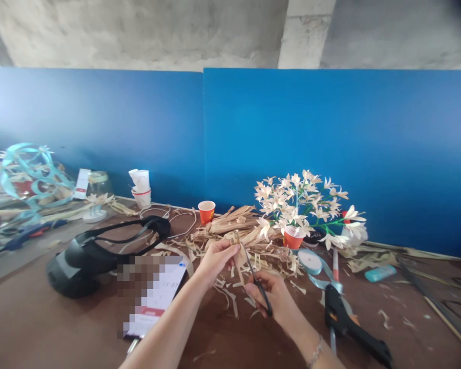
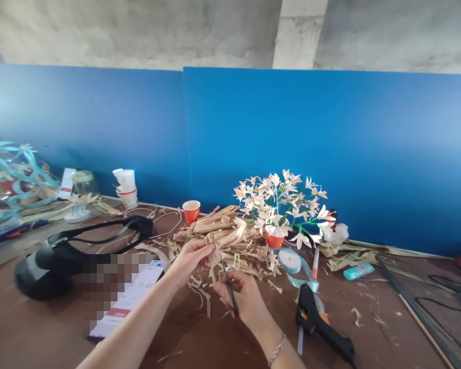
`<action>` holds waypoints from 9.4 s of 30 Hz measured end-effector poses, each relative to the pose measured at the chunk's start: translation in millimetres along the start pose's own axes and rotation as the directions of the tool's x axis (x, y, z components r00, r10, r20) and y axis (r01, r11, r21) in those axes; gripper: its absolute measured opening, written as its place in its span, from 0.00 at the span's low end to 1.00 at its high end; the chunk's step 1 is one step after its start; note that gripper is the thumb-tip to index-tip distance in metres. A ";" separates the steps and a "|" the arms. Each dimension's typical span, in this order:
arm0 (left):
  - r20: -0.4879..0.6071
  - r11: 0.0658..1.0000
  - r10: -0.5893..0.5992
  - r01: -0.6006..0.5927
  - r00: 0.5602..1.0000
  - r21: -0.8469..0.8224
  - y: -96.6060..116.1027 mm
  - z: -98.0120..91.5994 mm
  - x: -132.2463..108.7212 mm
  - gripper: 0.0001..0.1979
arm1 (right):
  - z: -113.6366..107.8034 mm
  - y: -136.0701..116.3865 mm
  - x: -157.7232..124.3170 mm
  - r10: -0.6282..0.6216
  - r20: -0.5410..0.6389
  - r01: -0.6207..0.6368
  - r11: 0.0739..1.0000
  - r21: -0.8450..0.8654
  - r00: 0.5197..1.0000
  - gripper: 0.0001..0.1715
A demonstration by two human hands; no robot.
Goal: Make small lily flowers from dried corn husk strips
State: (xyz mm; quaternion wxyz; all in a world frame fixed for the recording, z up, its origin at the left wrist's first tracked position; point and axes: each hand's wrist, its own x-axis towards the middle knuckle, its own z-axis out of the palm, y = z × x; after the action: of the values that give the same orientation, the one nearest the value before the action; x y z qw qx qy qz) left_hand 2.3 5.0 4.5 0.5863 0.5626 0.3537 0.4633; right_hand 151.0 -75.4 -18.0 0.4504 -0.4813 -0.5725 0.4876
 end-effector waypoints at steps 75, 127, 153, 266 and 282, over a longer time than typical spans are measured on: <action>0.011 0.967 -0.181 0.176 0.983 0.186 1.4 -20.7 1.8 0.14 | -15.4 3.2 -3.8 0.001 0.091 0.038 0.904 -0.426 0.996 0.13; -0.072 0.977 -0.099 0.084 0.992 -0.196 -6.4 -4.8 2.0 0.14 | -15.0 -10.5 -3.7 -0.053 -0.012 0.044 0.922 -0.384 0.999 0.14; -0.181 0.898 -0.191 0.097 0.965 -0.429 -14.0 18.5 -0.6 0.15 | -11.0 -0.1 -0.1 -0.065 -0.083 0.030 0.931 -0.364 0.994 0.14; 0.023 0.971 -0.117 0.119 0.993 -0.206 -26.5 29.8 -4.4 0.15 | -6.0 4.3 3.4 -0.164 -0.337 0.073 0.961 -0.266 0.927 0.12; 0.069 0.337 0.595 -0.327 0.800 0.883 -9.4 9.7 -9.9 0.29 | -14.8 4.1 6.3 0.196 -0.069 -0.135 0.853 0.505 0.978 0.14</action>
State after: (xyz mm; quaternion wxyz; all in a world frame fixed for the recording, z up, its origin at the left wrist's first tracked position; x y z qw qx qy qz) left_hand 9.5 -6.9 -4.7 0.0119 0.7856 0.4346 0.4403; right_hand 165.2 -67.1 -20.0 0.5484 -0.4248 -0.3563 0.6260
